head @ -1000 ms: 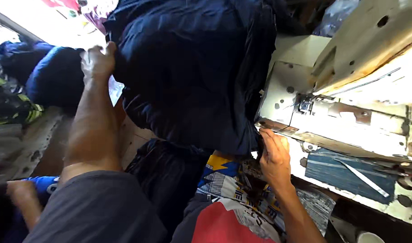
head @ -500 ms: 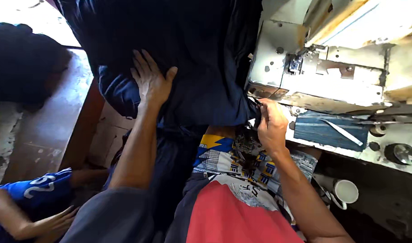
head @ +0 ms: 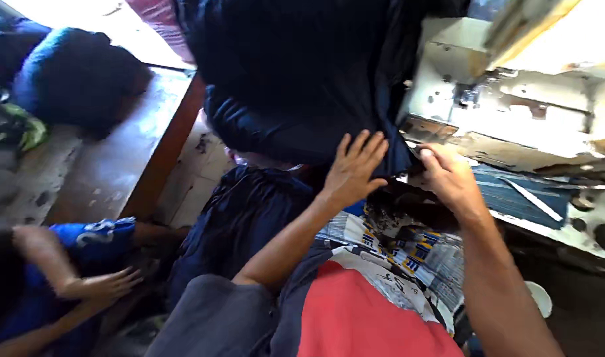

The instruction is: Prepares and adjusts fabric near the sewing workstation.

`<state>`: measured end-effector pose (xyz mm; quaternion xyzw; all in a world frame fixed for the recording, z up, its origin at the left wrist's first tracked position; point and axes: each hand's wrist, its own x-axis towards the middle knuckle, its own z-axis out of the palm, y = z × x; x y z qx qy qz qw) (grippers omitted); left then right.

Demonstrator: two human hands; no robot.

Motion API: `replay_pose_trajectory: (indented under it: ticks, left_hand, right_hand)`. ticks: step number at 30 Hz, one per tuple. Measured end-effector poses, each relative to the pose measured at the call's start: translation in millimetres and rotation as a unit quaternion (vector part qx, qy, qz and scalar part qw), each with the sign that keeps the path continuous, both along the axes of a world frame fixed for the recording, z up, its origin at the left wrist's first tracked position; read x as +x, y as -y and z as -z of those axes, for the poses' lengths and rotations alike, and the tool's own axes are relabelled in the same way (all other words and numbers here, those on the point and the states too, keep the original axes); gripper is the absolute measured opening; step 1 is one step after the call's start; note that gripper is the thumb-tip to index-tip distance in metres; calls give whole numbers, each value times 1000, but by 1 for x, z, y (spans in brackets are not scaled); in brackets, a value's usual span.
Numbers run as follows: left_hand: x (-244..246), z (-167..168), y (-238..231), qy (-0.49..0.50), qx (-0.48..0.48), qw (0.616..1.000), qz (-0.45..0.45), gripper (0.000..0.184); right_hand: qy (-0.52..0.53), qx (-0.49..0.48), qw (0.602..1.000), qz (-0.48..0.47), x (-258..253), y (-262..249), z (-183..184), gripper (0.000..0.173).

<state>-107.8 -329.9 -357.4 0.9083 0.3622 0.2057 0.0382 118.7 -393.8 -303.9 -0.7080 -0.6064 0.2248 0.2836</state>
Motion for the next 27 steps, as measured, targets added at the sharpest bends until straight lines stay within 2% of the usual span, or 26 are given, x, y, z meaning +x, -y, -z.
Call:
replay_pose_trajectory:
  ticks: [2,4,7,8,9,10,12,14,15,16,19,21,23,27]
  left_hand:
    - [-6,6,5,16,-3,1000,20,79]
    - [-14,5,11,54,-20,997,57,66]
    - [-29,14,27,222,-74,964,127,23]
    - [-35,20,35,272,-118,947,125,16]
    - [-41,26,45,309,-189,927,97,17]
    - [-44,32,53,341,-280,897,39,23]
    - [-48,46,56,415,-441,787,-114,37]
    - [-51,53,42,515,-495,668,-208,50]
    - [-54,52,35,559,-499,625,-217,56]
    - [-56,47,28,593,-493,600,-214,58]
    - [-59,35,14,640,-465,568,-226,40]
    - [-58,26,16,632,-437,579,-272,27]
    - [-56,18,20,634,-414,597,-265,21]
    - [-52,13,29,657,-396,618,-174,13]
  right_hand:
    - [-16,1,999,36,-4,3,-4,49]
    - [-14,4,998,55,-7,3,-7,46]
    - [-24,20,996,80,-15,-2,-7,35]
    - [-51,23,994,90,-20,-4,-7,33]
    - [-91,24,991,97,-24,-7,-6,30]
    - [-132,21,986,100,-27,-9,-4,29]
    - [-179,6,979,99,-29,-11,-3,32]
    - [-229,-28,969,87,-29,-15,-4,36]
    - [-256,-46,962,81,-28,-17,-5,36]
    - [-286,-62,953,77,-28,-19,-6,36]
    - [-404,-110,906,54,-28,-33,-8,31]
    - [-449,-126,884,37,-32,-40,-6,29]
    - [-434,-115,893,29,-37,-40,-6,28]
    - [-364,-86,927,17,-47,-11,-13,33]
